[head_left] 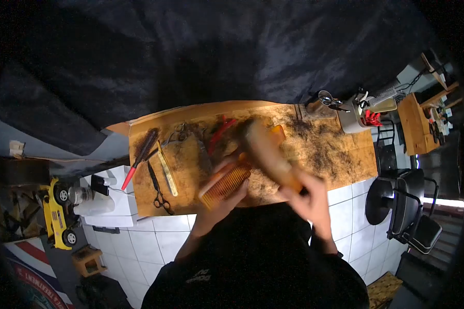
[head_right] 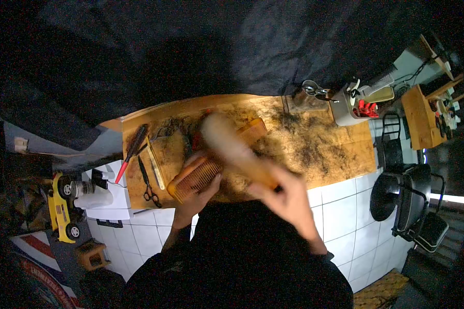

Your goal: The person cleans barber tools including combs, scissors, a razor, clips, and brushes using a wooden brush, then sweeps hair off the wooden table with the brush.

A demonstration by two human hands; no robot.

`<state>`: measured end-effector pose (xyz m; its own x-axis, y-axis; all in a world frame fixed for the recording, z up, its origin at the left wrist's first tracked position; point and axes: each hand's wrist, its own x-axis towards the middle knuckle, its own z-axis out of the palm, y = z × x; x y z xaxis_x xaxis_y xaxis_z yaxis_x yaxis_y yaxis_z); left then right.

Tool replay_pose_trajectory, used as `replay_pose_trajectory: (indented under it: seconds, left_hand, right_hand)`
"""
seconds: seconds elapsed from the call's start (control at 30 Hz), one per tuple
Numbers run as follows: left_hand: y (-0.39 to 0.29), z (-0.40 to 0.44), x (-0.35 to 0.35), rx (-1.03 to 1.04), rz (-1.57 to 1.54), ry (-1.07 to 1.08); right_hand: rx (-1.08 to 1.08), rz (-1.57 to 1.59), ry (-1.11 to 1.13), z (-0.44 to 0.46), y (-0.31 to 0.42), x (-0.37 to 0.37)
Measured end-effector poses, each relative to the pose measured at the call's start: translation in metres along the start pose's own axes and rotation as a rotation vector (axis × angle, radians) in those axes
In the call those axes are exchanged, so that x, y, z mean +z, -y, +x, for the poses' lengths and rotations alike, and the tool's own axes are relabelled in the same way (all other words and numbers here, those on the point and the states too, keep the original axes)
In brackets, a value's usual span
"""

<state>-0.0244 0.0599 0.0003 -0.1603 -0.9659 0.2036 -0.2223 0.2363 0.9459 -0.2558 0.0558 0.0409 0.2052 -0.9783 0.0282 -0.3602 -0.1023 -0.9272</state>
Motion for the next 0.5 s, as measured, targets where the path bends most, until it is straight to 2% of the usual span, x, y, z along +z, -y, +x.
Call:
replay_pose_trajectory:
  seconds: [0.03, 0.07, 0.1, 0.17, 0.2, 0.27, 0.37, 0.4, 0.47, 0.5]
  left_hand:
    - [0.006, -0.002, -0.001, 0.002, 0.092, 0.041]
    - [0.008, 0.000, 0.004, -0.047, -0.068, 0.012]
    - [0.010, 0.006, 0.011, -0.096, -0.229, -0.019]
    - [0.014, 0.011, 0.007, 0.116, 0.205, -0.029]
    - [0.001, 0.004, 0.001, 0.023, 0.120, 0.009]
    - [-0.008, 0.007, -0.001, -0.036, -0.089, -0.066]
    - [-0.003, 0.005, -0.003, 0.100, -0.205, -0.095]
    - [-0.006, 0.005, -0.003, 0.055, -0.275, -0.085]
    - [-0.013, 0.005, -0.003, -0.035, -0.412, -0.063]
    - [-0.012, 0.005, 0.001, -0.023, -0.420, -0.090]
  right_hand:
    - [-0.114, -0.034, 0.089, -0.006, 0.004, 0.007]
    - [-0.228, -0.066, 0.179, -0.009, 0.007, 0.012]
    - [-0.164, -0.084, 0.199, -0.010, 0.009, 0.014]
    - [-0.040, -0.121, 0.244, -0.011, 0.010, 0.017]
    - [-0.048, -0.088, 0.132, -0.008, -0.001, 0.017]
    - [0.064, -0.143, -0.084, 0.001, -0.020, 0.011]
    - [0.031, -0.334, -0.335, 0.015, -0.048, -0.005]
    - [0.150, -0.203, -0.330, 0.018, -0.033, -0.011]
    - [0.089, -0.012, -0.465, 0.017, -0.045, -0.008]
    - [0.250, 0.216, -0.381, 0.014, -0.041, -0.010]
